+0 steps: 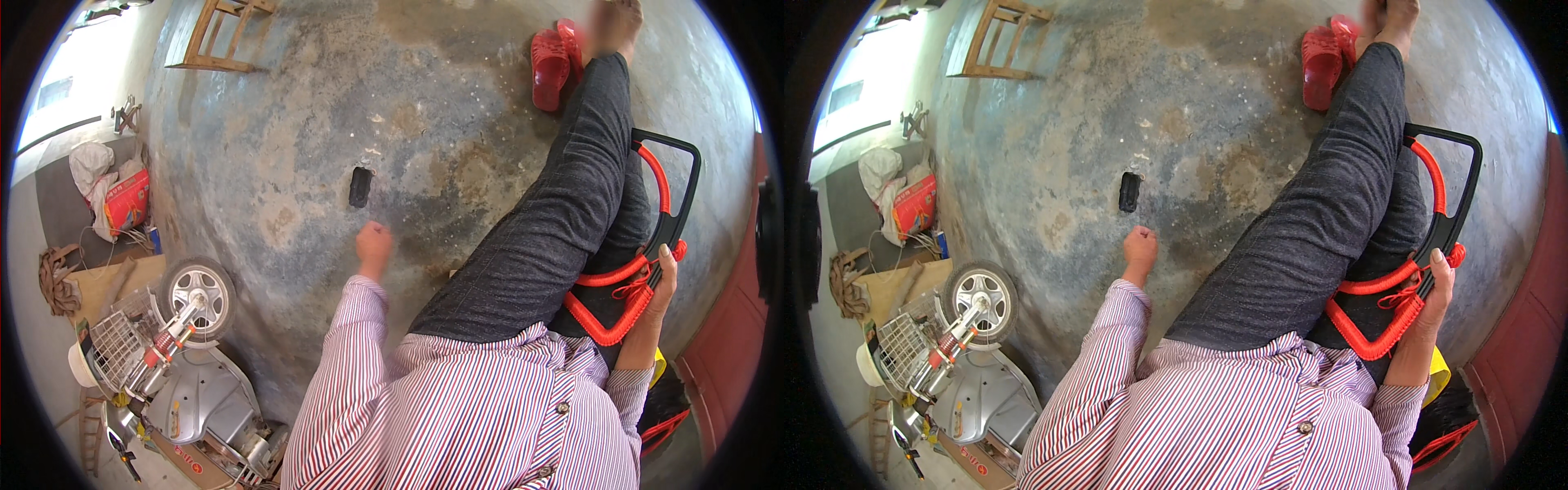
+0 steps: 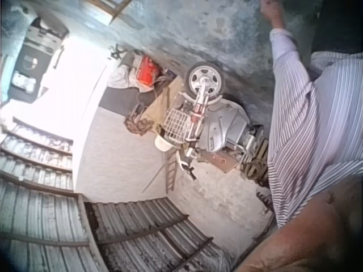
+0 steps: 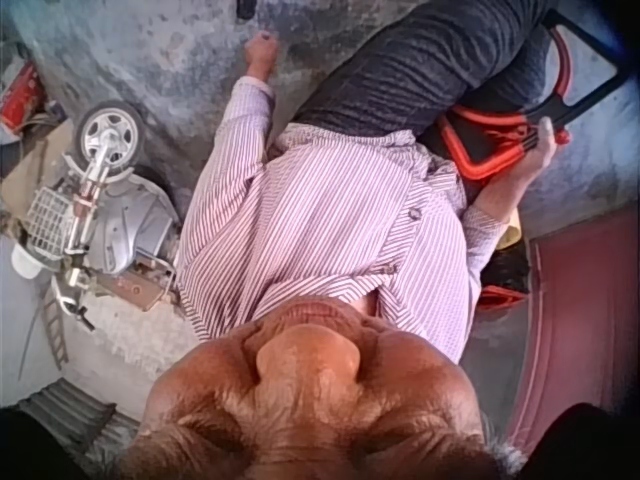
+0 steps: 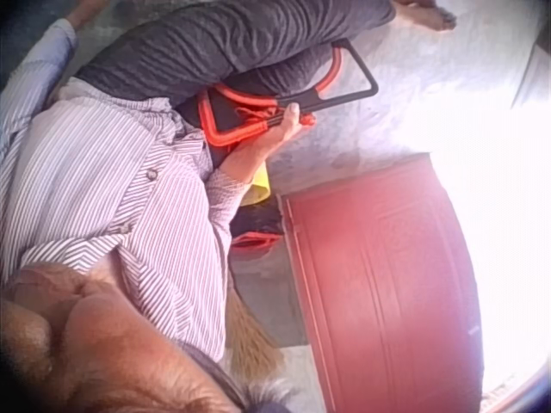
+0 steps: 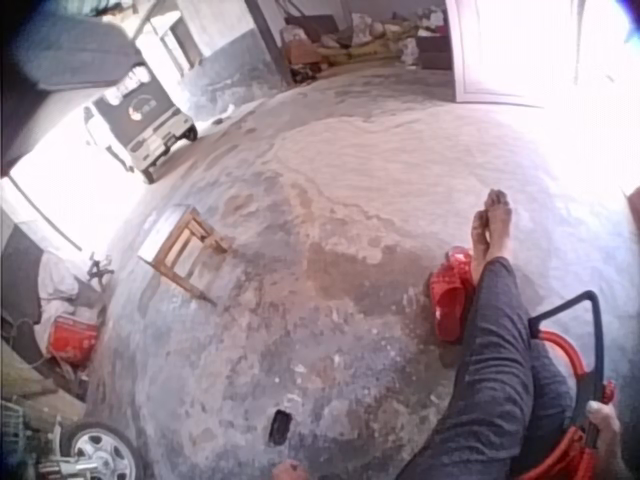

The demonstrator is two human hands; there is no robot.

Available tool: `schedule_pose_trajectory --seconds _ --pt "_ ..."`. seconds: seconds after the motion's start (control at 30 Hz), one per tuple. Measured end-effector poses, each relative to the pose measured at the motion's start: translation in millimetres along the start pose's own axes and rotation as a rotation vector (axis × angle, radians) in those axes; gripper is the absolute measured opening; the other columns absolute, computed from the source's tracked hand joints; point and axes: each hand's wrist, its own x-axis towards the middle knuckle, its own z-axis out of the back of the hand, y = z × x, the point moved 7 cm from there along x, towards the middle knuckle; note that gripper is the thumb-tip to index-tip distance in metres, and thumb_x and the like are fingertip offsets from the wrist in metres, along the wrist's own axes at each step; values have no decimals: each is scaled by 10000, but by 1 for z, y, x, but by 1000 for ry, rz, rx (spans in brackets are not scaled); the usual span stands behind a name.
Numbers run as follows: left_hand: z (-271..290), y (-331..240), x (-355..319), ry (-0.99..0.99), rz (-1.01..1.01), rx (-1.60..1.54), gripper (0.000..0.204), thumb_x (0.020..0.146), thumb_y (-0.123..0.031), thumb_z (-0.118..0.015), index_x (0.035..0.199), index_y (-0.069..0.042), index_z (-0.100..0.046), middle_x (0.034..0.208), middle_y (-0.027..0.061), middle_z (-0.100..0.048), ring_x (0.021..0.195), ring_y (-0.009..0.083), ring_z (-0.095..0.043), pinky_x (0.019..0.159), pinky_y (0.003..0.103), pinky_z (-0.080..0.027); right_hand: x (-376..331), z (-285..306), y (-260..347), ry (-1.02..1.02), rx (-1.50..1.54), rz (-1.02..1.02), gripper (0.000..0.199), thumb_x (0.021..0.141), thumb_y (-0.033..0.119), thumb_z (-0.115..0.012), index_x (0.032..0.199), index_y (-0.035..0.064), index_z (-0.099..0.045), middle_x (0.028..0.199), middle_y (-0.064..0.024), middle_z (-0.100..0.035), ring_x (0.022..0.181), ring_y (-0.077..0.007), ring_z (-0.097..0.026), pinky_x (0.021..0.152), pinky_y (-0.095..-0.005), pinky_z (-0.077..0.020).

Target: The recorder is wrapping a red string around the frame of a circular object while sitting on the floor.

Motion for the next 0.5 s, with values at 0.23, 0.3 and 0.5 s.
schedule_pose_trajectory --seconds 0.23,0.3,0.5 --pt "8 -10 5 -19 -42 38 123 775 -207 -622 808 -89 -630 817 155 -660 800 347 -630 717 437 -488 -6 -8 5 -19 -9 0 221 842 281 -625 865 70 -565 636 3 -559 476 -62 -502 443 -188 -408" --pt "5 -12 3 -5 -43 22 128 778 -210 -619 809 -86 -629 817 154 -660 799 347 -630 717 437 -487 -7 -10 5 -25 -1 -3 216 840 279 -628 865 75 -564 633 7 -554 476 -61 -500 446 -186 -409" --pt "0 -26 -13 44 -46 -2 141 789 -217 -605 816 -80 -631 816 151 -661 799 346 -631 715 431 -486 -7 -3 1 -11 16 -44 201 837 273 -631 883 92 -556 633 20 -550 473 -58 -497 442 -185 -407"
